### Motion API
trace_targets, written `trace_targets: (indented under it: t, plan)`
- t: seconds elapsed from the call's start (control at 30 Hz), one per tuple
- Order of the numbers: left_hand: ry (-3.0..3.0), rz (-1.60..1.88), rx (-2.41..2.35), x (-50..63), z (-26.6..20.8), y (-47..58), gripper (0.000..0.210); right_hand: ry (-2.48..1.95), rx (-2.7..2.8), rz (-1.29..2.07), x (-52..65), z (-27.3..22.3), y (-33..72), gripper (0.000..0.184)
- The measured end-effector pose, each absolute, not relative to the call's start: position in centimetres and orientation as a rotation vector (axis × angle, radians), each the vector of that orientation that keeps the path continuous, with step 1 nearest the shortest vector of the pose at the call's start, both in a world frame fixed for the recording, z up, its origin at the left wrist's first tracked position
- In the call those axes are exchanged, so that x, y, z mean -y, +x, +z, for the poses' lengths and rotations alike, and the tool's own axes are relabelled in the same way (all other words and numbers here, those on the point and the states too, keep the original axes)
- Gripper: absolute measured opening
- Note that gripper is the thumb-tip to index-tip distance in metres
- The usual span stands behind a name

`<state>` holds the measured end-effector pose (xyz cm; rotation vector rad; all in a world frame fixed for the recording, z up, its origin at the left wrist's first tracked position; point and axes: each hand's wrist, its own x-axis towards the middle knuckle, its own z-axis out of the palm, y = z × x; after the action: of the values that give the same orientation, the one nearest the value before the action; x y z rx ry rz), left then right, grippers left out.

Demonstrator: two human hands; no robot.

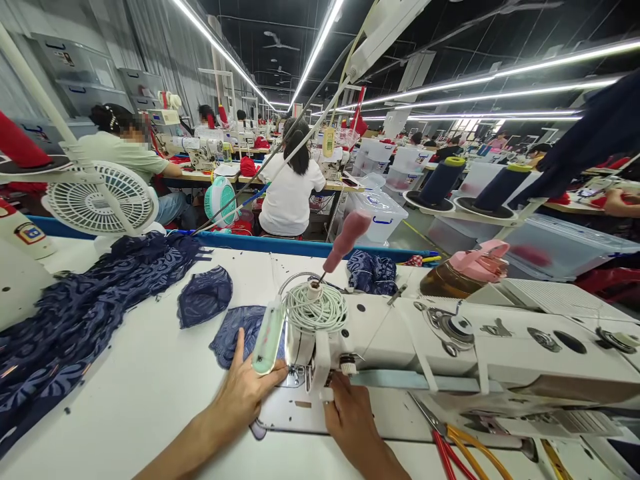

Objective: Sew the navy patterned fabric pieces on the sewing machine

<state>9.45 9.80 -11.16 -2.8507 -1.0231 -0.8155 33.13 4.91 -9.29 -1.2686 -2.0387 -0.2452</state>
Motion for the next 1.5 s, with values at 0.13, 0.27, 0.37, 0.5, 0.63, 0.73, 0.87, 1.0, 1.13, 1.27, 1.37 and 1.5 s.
trace_targets:
  t: [0.13,0.27,0.37,0.5,0.63,0.73,0.87,1.0,1.13,1.27,1.37,1.5]
  plan:
    - [-2.885,-0.784,1.052,-9.9,-11.3,9.4,0.059,-1.270,2.016,-0.294,-5.0,-9.4,33.0,0.027]
    - [-2.923,-0.763,1.083,-9.9,-11.3,9.4,0.055,-1.266,1.990,-0.335,-5.1,-9.6,32.9,0.028]
    - [-2.952,-0.763,1.086,-9.9,-11.1,9.3,0.055,-1.262,1.985,-0.333,-5.0,-9.7,32.7,0.028]
    - [-2.957,-0.789,1.050,-9.8,-10.9,9.4,0.049,-1.241,1.981,-0.322,-4.9,-9.8,32.8,0.027]
    - [-2.938,-0.811,1.048,-9.7,-10.8,9.4,0.051,-1.175,1.984,-0.292,-4.7,-9.7,32.9,0.021]
    - [-2.903,-0.823,1.032,-9.6,-10.9,9.5,0.054,-1.156,1.996,-0.253,-4.7,-9.4,32.7,0.016]
    - [-2.877,-0.808,1.043,-9.6,-10.8,9.6,0.057,-1.156,1.988,-0.244,-4.7,-9.2,32.5,0.017]
    - [-2.884,-0.775,1.081,-9.7,-9.9,9.6,0.065,-1.162,1.978,-0.250,-4.8,-9.4,32.5,0.018]
    - [-2.888,-0.767,1.114,-9.8,-8.4,9.6,0.058,-1.148,1.988,-0.220,-5.0,-9.7,32.5,0.017]
    - [-2.806,-0.800,1.164,-10.1,-7.6,10.3,0.034,-1.087,1.984,-0.247,-5.4,-9.9,32.3,0.019]
    - [-2.735,-0.807,1.170,-10.3,-7.7,11.0,0.030,-1.040,1.991,-0.278,-5.5,-9.6,32.2,0.025]
    - [-2.622,-0.812,1.225,-9.6,-8.3,10.2,0.033,-0.953,2.005,-0.295,-5.6,-9.2,32.3,0.026]
